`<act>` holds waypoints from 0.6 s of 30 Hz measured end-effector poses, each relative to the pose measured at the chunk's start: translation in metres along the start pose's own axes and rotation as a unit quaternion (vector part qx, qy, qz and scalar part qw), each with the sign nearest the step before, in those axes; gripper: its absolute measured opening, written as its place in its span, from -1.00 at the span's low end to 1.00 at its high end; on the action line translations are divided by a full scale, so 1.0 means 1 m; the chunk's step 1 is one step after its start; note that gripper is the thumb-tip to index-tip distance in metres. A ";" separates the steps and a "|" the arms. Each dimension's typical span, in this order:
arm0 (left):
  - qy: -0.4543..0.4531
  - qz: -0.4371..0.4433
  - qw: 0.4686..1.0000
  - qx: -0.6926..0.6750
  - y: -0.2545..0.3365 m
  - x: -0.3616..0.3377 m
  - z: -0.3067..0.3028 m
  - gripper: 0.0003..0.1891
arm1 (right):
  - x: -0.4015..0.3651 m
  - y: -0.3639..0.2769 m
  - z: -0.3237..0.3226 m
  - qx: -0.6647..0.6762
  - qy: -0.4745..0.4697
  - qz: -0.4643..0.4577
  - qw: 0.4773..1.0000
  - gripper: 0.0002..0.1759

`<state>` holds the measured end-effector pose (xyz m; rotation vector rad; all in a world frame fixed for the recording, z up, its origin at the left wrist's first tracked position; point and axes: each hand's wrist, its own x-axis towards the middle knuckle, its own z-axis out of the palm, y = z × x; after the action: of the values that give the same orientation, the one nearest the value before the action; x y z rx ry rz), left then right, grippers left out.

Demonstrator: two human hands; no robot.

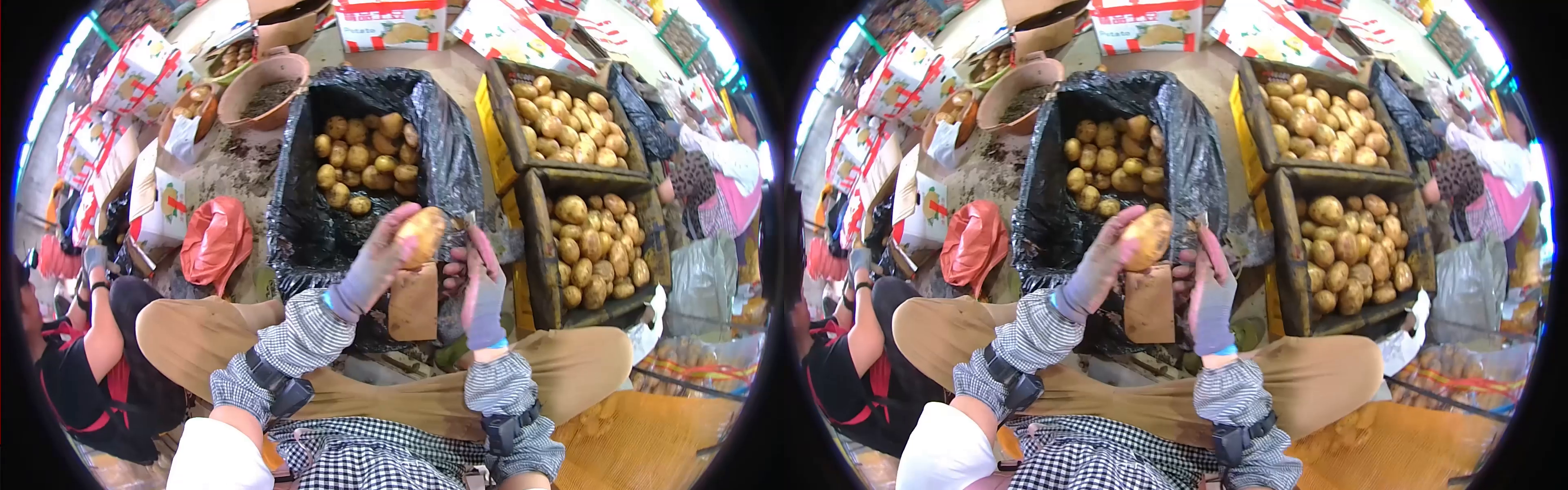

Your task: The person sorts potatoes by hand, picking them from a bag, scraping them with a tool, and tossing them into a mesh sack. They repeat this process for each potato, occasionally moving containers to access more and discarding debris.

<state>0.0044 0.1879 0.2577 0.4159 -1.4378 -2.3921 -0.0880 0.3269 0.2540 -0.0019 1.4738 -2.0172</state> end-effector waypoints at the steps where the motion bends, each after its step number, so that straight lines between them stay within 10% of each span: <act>1: -0.043 -0.016 0.999 0.019 -0.003 -0.002 0.002 -0.39 | -0.001 0.000 -0.005 0.042 -0.075 0.066 0.994 -0.51; 5: -0.197 0.001 0.946 0.259 0.024 0.010 0.018 -0.35 | -0.002 0.002 -0.002 0.179 -0.059 0.143 0.972 -0.34; 9: -0.096 -0.032 0.934 0.342 0.018 0.090 -0.063 -0.48 | 0.007 -0.020 -0.014 0.147 0.026 0.129 0.980 -0.33; 14: -0.030 -0.254 0.633 0.731 -0.021 0.162 -0.188 -0.42 | 0.019 -0.026 -0.019 0.227 0.075 0.122 0.963 -0.28; 18: -0.164 -0.259 0.540 0.784 -0.096 0.174 -0.220 -0.29 | 0.022 -0.032 -0.015 0.207 0.117 0.132 0.962 -0.27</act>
<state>-0.0758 -0.0161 0.0590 0.7910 -3.6930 -0.4923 -0.1265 0.3345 0.2675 0.5933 1.0850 -2.1128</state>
